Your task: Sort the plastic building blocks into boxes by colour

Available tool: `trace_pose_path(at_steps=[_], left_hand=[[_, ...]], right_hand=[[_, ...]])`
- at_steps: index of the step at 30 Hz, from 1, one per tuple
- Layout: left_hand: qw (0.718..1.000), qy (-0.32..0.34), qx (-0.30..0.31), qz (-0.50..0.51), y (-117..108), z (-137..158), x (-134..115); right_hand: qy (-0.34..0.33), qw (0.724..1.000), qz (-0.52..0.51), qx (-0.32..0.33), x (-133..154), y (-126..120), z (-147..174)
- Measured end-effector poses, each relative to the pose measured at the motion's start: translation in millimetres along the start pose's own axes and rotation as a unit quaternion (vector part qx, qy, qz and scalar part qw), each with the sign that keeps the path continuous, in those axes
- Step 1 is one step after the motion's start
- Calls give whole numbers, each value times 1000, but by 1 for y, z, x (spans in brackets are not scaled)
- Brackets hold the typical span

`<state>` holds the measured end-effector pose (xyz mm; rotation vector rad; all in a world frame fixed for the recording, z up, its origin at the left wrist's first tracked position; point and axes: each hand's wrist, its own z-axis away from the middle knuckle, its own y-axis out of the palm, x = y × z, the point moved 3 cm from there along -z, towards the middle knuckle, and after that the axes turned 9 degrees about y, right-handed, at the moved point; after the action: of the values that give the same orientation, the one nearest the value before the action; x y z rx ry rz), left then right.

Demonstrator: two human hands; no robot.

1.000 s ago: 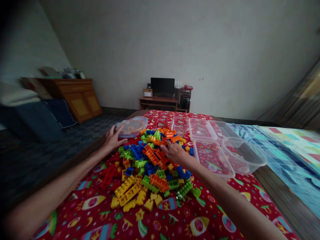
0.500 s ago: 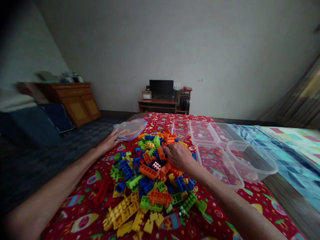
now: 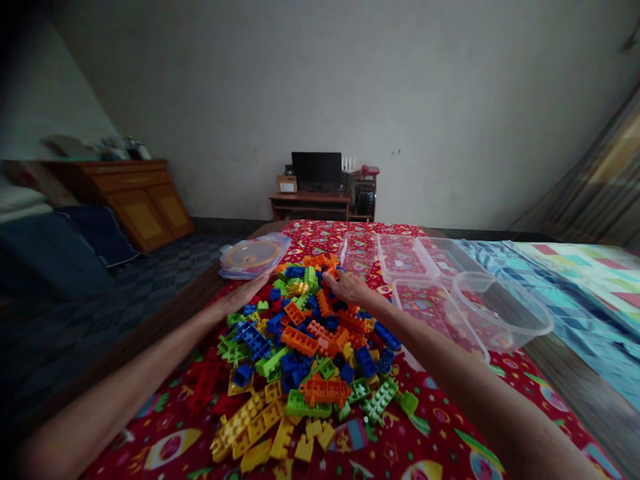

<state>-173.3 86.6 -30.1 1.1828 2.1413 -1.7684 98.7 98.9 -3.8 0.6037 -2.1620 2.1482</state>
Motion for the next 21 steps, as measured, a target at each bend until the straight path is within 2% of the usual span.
trace_pose_path(at_steps=[7,12,17,19,21], left_hand=[[997,34,56,36,-1,-14,-34],[998,51,42,10,-7,-9,-41],[998,33,-9,45,-26,14,-31],[998,11,-23,60,-34,33,-25],[998,-15,-23,63,-38,60,-17]], right_hand=[[12,999,-45,18,58,3,3],[-32,988,-142,52,89,-17,14],[-48,956,-281,75,80,-43,7],[-35,971,-236,29,67,-47,-9],[-30,990,-132,-38,55,-46,-29]])
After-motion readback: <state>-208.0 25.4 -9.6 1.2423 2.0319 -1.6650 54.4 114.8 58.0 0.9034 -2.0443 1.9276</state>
